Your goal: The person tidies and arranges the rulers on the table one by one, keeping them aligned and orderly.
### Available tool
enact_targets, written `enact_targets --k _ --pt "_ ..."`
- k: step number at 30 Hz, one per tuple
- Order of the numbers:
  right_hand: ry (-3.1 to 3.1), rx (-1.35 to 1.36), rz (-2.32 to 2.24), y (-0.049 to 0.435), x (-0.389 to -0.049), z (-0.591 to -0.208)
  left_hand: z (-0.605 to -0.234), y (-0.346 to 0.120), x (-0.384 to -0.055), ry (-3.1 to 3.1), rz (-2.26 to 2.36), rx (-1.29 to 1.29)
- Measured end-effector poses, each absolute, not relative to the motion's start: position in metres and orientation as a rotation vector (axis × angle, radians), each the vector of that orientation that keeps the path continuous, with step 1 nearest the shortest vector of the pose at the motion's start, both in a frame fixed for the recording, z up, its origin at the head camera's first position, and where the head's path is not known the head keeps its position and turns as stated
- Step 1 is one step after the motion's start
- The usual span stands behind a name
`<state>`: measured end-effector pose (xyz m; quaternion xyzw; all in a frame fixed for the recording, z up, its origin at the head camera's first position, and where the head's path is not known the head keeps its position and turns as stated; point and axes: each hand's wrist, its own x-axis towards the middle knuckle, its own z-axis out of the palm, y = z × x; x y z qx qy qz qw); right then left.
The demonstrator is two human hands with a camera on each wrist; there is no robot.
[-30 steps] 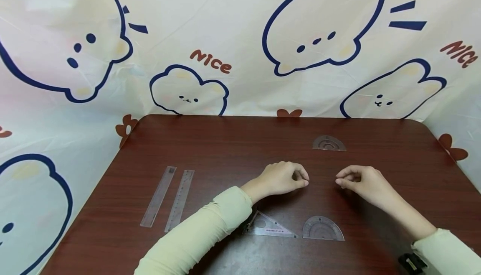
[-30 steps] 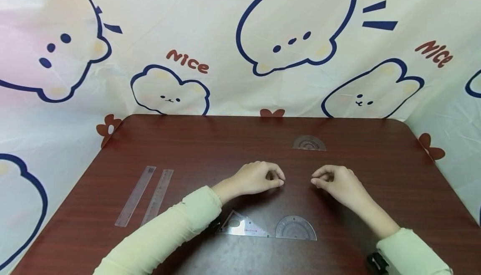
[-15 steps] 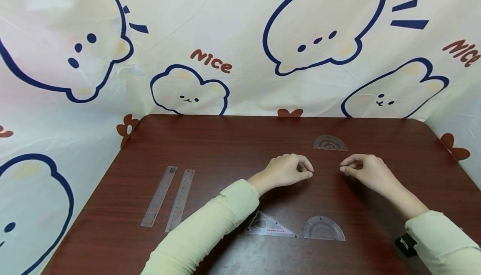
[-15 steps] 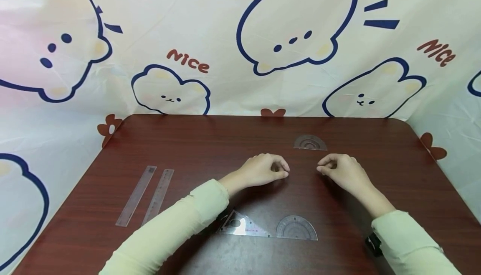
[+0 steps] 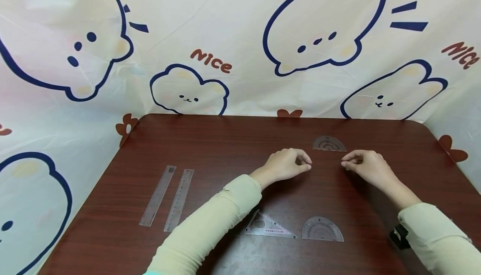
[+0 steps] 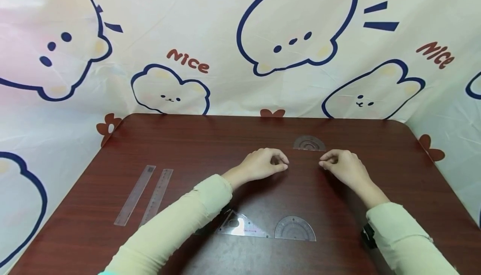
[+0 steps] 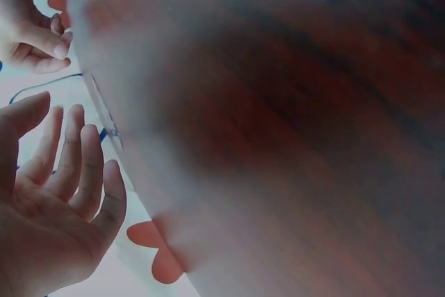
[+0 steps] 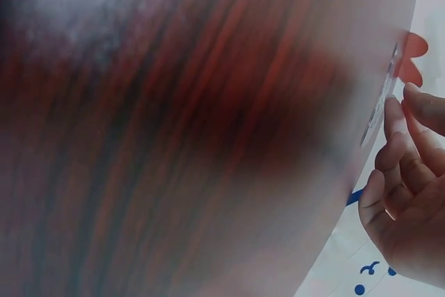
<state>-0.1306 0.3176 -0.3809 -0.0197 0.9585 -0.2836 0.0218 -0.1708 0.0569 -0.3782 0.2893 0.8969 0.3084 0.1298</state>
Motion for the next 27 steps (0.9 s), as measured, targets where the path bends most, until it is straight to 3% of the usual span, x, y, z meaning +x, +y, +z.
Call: enact_targets --k 27 --pt "2.998 0.028 -0.910 0.324 -0.163 -0.375 -0.381 0.087 -0.190 2.769 0.911 0.667"
